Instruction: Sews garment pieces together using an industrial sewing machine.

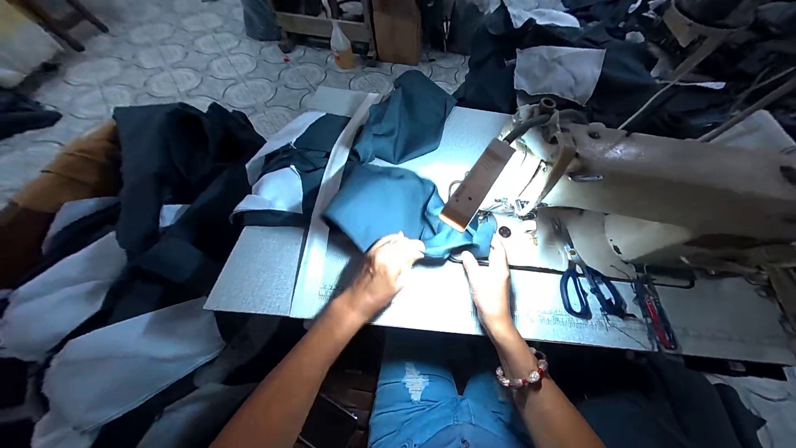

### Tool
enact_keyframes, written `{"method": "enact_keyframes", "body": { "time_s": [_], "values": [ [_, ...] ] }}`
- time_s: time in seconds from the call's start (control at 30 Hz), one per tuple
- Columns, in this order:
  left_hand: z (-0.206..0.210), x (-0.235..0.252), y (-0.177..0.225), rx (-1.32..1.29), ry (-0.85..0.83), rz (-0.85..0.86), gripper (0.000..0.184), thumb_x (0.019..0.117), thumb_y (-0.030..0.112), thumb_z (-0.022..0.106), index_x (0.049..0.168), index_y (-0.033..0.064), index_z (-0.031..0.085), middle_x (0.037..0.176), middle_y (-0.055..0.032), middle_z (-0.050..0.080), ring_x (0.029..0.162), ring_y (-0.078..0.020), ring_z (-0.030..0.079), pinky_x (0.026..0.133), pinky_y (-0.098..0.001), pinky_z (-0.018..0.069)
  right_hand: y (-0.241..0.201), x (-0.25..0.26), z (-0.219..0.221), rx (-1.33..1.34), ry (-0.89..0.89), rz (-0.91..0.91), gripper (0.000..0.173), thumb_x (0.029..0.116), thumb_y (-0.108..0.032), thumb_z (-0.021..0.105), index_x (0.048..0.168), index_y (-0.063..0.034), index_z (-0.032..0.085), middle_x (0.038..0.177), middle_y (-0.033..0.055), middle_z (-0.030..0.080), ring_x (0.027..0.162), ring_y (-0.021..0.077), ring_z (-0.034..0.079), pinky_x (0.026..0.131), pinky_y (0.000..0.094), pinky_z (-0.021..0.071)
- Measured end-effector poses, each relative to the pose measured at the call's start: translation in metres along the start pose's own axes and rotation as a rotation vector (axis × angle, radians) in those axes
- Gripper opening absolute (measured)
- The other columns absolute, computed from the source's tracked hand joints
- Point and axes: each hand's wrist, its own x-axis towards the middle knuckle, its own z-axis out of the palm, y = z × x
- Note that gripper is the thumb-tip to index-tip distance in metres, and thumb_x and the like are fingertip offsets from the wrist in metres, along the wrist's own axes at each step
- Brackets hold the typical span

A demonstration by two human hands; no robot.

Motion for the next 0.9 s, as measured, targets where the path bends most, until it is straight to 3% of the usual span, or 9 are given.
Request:
{"method": "enact_keyframes", "body": {
  "time_s": [0.1,0.17,0.23,0.33,0.43,0.5,0.63,0.83,0.9],
  "values": [
    [-0.027,-0.006,0.037,0.064,0.105,0.142,0.021,0.0992,0.007,0.053,0.095,0.0038,0.074,0.081,-0.0121,0.072,0.077,-0.0251,0.070,0.075,-0.0366,0.0549,-0.012,-0.012,-0.016,0.435,-0.007,0.121,0.070,0.0906,0.005,0.065,0.151,0.0096,0.032,0.150,0.0246,0.046,0.134,0.0186,0.052,0.107,0.0290,0.0469],
    [-0.046,-0.013,0.050,0.144,0.098,0.177,0.020,0.1004,0.008,0.053,0.096,0.0068,0.072,0.079,-0.0110,0.070,0.075,-0.0254,0.068,0.071,-0.0364,0.0530,-0.020,-0.022,-0.033,0.520,-0.024,0.236,0.068,0.0884,0.009,0.067,0.149,0.0053,0.036,0.128,0.0142,0.062,0.112,0.0085,0.064,0.094,0.0232,0.0548],
    [-0.052,-0.022,0.056,0.174,0.077,0.204,0.019,0.1013,0.009,0.054,0.097,0.0084,0.072,0.077,-0.0100,0.069,0.074,-0.0256,0.066,0.069,-0.0364,0.0503,-0.016,-0.030,-0.050,0.459,-0.058,0.283,0.065,0.0877,0.009,0.066,0.146,0.0071,0.037,0.093,0.0043,0.064,0.080,0.0028,0.064,0.074,0.0180,0.0544],
    [-0.043,-0.034,0.065,0.160,0.041,0.240,0.018,0.0989,0.007,0.055,0.097,0.0090,0.073,0.074,-0.0084,0.066,0.070,-0.0244,0.063,0.067,-0.0364,0.0490,-0.007,-0.030,-0.072,0.273,-0.155,0.290,0.048,0.0931,0.004,0.062,0.138,0.0090,0.044,0.084,0.0038,0.063,0.066,0.0031,0.062,0.062,0.0178,0.0537],
    [-0.038,-0.038,0.071,0.163,0.027,0.266,0.020,0.0981,0.006,0.055,0.099,0.0096,0.075,0.073,-0.0066,0.065,0.067,-0.0219,0.061,0.067,-0.0341,0.0485,-0.001,-0.020,-0.079,-0.105,-0.193,0.046,0.053,0.0960,-0.015,0.063,0.139,0.0121,0.049,0.102,0.0183,0.068,0.073,0.0119,0.063,0.069,0.0285,0.0541],
    [-0.038,-0.037,0.071,0.168,0.025,0.276,0.020,0.0983,0.006,0.055,0.099,0.0100,0.075,0.073,-0.0062,0.064,0.068,-0.0214,0.061,0.069,-0.0335,0.0478,-0.014,-0.009,-0.072,-0.234,-0.258,0.067,0.056,0.1007,-0.022,0.058,0.147,0.0062,0.042,0.101,0.0167,0.067,0.075,0.0140,0.063,0.070,0.0315,0.0541],
    [-0.041,-0.035,0.065,0.189,0.028,0.311,0.020,0.0993,0.006,0.054,0.099,0.0089,0.074,0.074,-0.0067,0.065,0.067,-0.0218,0.060,0.067,-0.0335,0.0473,-0.022,0.012,-0.047,-0.482,-0.396,0.163,0.076,0.0956,-0.027,0.066,0.159,-0.0040,0.031,0.123,0.0275,0.066,0.111,0.0425,0.066,0.098,0.0605,0.0483],
    [-0.056,-0.051,0.015,0.216,-0.076,0.226,0.022,0.0969,0.002,0.053,0.099,0.0039,0.075,0.077,-0.0143,0.067,0.070,-0.0314,0.066,0.064,-0.0417,0.0527,-0.015,0.021,-0.059,-0.388,-0.412,0.099,0.070,0.0879,-0.004,0.071,0.152,0.0017,0.042,0.135,0.0265,0.061,0.116,0.0372,0.064,0.099,0.0535,0.0492],
    [-0.048,-0.054,0.013,0.224,-0.150,0.100,0.020,0.0913,0.000,0.056,0.098,0.0023,0.075,0.078,-0.0169,0.067,0.072,-0.0367,0.068,0.063,-0.0470,0.0542,-0.014,0.016,-0.060,-0.364,-0.354,0.098,0.064,0.0880,-0.003,0.070,0.146,0.0031,0.045,0.112,0.0218,0.068,0.094,0.0289,0.067,0.086,0.0465,0.0532]
  ]
}}
